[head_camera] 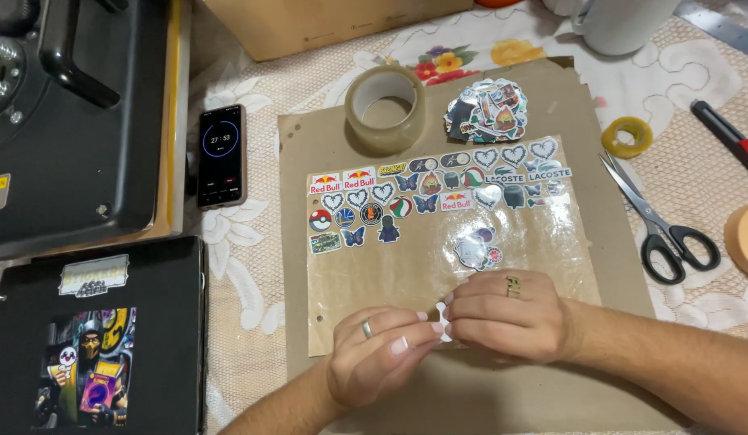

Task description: Preparing stickers by applying clear tape and cutting them out with scissors

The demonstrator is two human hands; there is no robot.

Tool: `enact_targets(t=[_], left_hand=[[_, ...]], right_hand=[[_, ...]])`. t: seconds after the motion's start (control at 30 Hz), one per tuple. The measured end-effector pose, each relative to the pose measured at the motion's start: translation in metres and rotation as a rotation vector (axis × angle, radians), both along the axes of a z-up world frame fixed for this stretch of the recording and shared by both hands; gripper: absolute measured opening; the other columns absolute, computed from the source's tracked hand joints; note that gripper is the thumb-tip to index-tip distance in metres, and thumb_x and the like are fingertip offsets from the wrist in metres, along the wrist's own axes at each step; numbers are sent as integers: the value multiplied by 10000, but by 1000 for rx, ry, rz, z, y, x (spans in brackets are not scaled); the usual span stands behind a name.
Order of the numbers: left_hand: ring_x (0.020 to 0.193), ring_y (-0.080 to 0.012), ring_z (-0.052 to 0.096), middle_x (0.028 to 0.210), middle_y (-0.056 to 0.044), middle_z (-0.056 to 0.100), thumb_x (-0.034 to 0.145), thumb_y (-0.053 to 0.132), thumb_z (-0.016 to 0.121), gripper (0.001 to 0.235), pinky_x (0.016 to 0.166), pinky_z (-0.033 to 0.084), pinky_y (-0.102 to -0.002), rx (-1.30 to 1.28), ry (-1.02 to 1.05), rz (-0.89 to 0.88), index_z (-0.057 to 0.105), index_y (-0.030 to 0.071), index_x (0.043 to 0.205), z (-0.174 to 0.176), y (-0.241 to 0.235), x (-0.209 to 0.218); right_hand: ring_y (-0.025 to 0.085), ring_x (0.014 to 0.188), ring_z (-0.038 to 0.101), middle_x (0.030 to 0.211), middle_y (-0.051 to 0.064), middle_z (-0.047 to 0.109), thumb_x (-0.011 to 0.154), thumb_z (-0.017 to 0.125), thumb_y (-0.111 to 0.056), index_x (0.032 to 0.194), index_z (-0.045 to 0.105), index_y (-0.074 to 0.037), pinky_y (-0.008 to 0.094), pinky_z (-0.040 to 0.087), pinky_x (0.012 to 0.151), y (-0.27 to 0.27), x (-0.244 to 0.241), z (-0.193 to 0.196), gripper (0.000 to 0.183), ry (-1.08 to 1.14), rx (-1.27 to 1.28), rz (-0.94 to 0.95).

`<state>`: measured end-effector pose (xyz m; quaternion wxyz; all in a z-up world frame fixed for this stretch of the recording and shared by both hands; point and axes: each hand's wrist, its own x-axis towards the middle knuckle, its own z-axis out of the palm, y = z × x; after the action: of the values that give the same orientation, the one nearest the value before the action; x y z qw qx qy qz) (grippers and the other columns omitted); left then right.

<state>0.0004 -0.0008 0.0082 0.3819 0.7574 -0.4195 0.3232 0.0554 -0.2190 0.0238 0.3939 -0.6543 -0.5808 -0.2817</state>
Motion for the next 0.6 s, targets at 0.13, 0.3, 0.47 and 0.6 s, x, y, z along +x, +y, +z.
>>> enact_targets(t=[0.13, 0.3, 0.47, 0.6], left_hand=[[858, -175, 765, 1007, -24, 770, 851, 20, 839, 256, 742, 656, -307, -41, 98, 60, 651, 33, 1023, -5, -1, -1], [955, -269, 754, 1029, -88, 758, 886, -63, 758, 185, 763, 681, -374, 63, -65, -31, 615, 0, 984, 3, 5, 5], [910, -348, 754, 1014, -173, 730, 1025, 148, 457, 256, 801, 649, -436, 125, -59, -110, 626, -44, 1019, -2, 3, 2], [714, -311, 651, 908, -189, 688, 940, -80, 604, 197, 646, 621, -410, 80, -86, -101, 438, 22, 968, 9, -3, 7]], right_hand=[[218, 701, 702, 853, 116, 686, 961, 585, -123, 838, 675, -6, 326, 644, 697, 1, 0, -1, 193, 30, 11, -7], [239, 713, 705, 871, 115, 686, 985, 547, -123, 897, 678, -6, 320, 613, 681, 1, -3, -1, 196, 132, 1, -17], [252, 752, 712, 896, 115, 694, 1004, 510, -153, 907, 656, -14, 333, 608, 701, -1, -5, -5, 224, 164, -28, -39], [227, 731, 734, 831, 87, 706, 965, 560, -102, 896, 621, -27, 298, 605, 688, 3, -9, -9, 118, 249, 19, -80]])
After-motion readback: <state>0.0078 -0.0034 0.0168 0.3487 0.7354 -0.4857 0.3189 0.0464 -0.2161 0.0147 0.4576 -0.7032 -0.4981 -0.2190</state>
